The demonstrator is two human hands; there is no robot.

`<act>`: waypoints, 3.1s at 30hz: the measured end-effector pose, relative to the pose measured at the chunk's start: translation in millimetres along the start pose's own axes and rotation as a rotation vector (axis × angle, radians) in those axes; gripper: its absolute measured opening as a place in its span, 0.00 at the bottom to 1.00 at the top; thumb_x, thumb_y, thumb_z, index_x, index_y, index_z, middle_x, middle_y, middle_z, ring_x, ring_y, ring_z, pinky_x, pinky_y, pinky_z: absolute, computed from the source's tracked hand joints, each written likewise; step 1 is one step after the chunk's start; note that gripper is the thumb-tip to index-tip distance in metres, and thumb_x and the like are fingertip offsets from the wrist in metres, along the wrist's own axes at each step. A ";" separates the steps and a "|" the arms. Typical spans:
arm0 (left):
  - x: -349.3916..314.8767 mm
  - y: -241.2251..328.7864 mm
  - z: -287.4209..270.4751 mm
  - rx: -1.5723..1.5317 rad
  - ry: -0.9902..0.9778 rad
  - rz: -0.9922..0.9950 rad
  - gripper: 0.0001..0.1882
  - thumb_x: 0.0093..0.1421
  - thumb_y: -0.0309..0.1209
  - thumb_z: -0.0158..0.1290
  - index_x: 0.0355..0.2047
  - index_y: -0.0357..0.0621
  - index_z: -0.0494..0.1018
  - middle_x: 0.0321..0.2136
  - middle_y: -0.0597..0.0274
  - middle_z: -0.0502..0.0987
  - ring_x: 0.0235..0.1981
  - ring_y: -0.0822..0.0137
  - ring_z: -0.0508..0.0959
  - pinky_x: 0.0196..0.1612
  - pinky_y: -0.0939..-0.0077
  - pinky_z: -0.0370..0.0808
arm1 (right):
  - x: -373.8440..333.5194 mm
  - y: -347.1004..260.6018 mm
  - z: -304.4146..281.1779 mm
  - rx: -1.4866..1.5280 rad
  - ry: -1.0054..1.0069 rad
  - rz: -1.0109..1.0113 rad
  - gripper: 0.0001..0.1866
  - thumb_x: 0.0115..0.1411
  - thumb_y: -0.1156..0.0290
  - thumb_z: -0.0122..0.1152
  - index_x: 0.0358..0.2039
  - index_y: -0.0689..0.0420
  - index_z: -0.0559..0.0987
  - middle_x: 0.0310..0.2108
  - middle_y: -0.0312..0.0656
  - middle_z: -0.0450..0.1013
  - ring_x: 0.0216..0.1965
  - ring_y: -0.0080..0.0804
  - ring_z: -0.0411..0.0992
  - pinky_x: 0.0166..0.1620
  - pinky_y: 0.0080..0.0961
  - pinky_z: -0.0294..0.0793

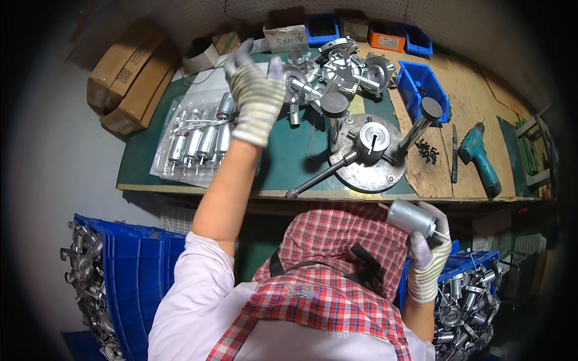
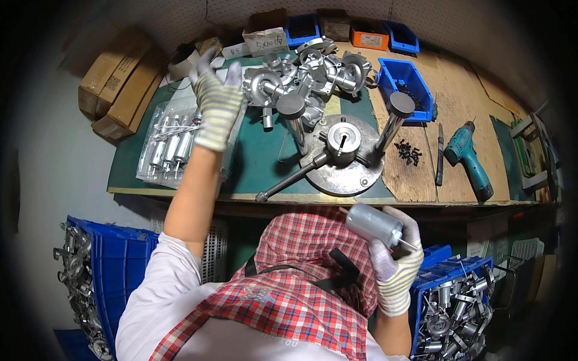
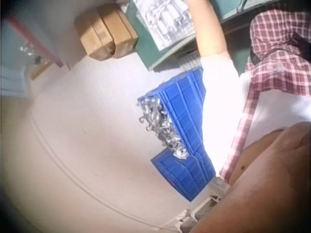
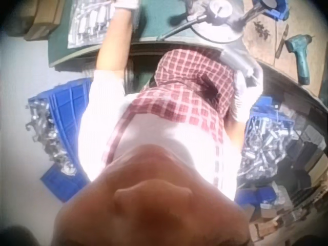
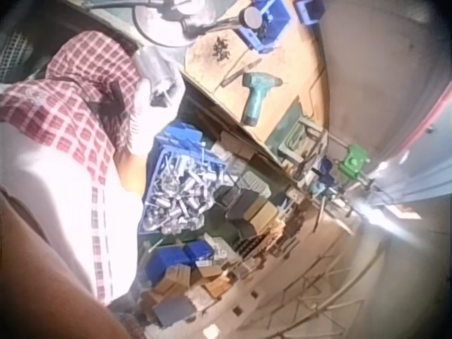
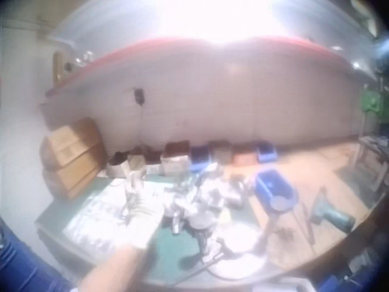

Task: The person assembles metal components on a workbench using a cordless drill and a bench vise. They insert screws, tighten them with the drill, secure parts in the vise, and place finished assemblies into a blue bin.

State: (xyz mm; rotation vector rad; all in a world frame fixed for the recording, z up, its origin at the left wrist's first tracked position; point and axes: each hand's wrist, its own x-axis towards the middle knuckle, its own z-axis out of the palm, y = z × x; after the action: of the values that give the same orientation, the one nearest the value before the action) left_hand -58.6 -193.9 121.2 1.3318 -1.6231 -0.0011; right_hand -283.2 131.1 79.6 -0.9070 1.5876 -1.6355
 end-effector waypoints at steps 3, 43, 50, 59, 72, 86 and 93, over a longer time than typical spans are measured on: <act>29.4 19.8 41.8 0.214 -0.427 0.275 0.41 0.57 0.49 0.64 0.63 0.41 0.62 0.54 0.36 0.72 0.57 0.42 0.73 0.60 0.55 0.71 | -4.7 1.2 -10.9 0.059 0.029 0.012 0.30 0.51 0.63 0.74 0.53 0.61 0.75 0.41 0.41 0.77 0.41 0.25 0.75 0.46 0.22 0.75; -266.6 -39.5 -93.2 -0.445 -1.245 0.131 0.40 0.47 0.31 0.66 0.61 0.47 0.65 0.51 0.49 0.76 0.55 0.49 0.75 0.59 0.57 0.72 | -45.2 49.0 33.5 -0.295 -0.589 -0.051 0.29 0.52 0.71 0.75 0.55 0.58 0.75 0.47 0.44 0.78 0.49 0.31 0.78 0.53 0.29 0.77; -299.1 -26.8 -84.3 -0.391 -0.817 0.184 0.32 0.40 0.39 0.69 0.48 0.52 0.76 0.48 0.54 0.78 0.57 0.46 0.73 0.59 0.49 0.66 | -44.1 47.9 64.9 -0.673 -0.672 -0.243 0.30 0.52 0.60 0.75 0.53 0.57 0.76 0.39 0.50 0.81 0.38 0.40 0.83 0.41 0.28 0.82; -282.6 -39.0 -76.9 -0.362 -0.821 0.215 0.36 0.42 0.49 0.71 0.49 0.46 0.75 0.45 0.50 0.77 0.48 0.48 0.78 0.52 0.55 0.72 | -50.1 71.8 51.8 -0.420 -0.668 -0.163 0.26 0.65 0.65 0.57 0.62 0.58 0.65 0.30 0.50 0.78 0.28 0.46 0.79 0.33 0.36 0.78; -280.6 -22.0 -53.2 -0.546 -1.115 -0.396 0.55 0.61 0.74 0.34 0.71 0.40 0.50 0.54 0.44 0.75 0.56 0.51 0.76 0.62 0.65 0.67 | -12.1 92.1 86.5 -0.906 -0.610 -0.264 0.34 0.51 0.48 0.70 0.50 0.57 0.72 0.36 0.48 0.79 0.36 0.48 0.80 0.39 0.42 0.78; -300.3 -5.7 -69.7 -0.900 -1.033 -0.392 0.30 0.58 0.33 0.61 0.60 0.39 0.67 0.58 0.51 0.71 0.58 0.55 0.73 0.62 0.63 0.69 | -20.2 146.3 53.0 0.261 -0.429 0.082 0.18 0.66 0.62 0.60 0.53 0.57 0.75 0.49 0.41 0.76 0.48 0.32 0.77 0.52 0.35 0.81; -341.3 -14.4 -48.0 -1.157 -1.040 -0.646 0.32 0.59 0.34 0.61 0.62 0.42 0.64 0.59 0.52 0.70 0.59 0.58 0.72 0.62 0.65 0.69 | -40.2 159.7 45.5 0.713 -0.465 0.540 0.10 0.66 0.70 0.59 0.47 0.55 0.78 0.44 0.37 0.78 0.44 0.26 0.77 0.48 0.28 0.82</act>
State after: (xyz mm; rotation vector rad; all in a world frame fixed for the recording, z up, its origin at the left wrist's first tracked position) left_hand -50.3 78.6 -90.0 0.8018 -1.3719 -1.9593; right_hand -223.4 136.4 -80.4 -0.3807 0.7401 -1.3140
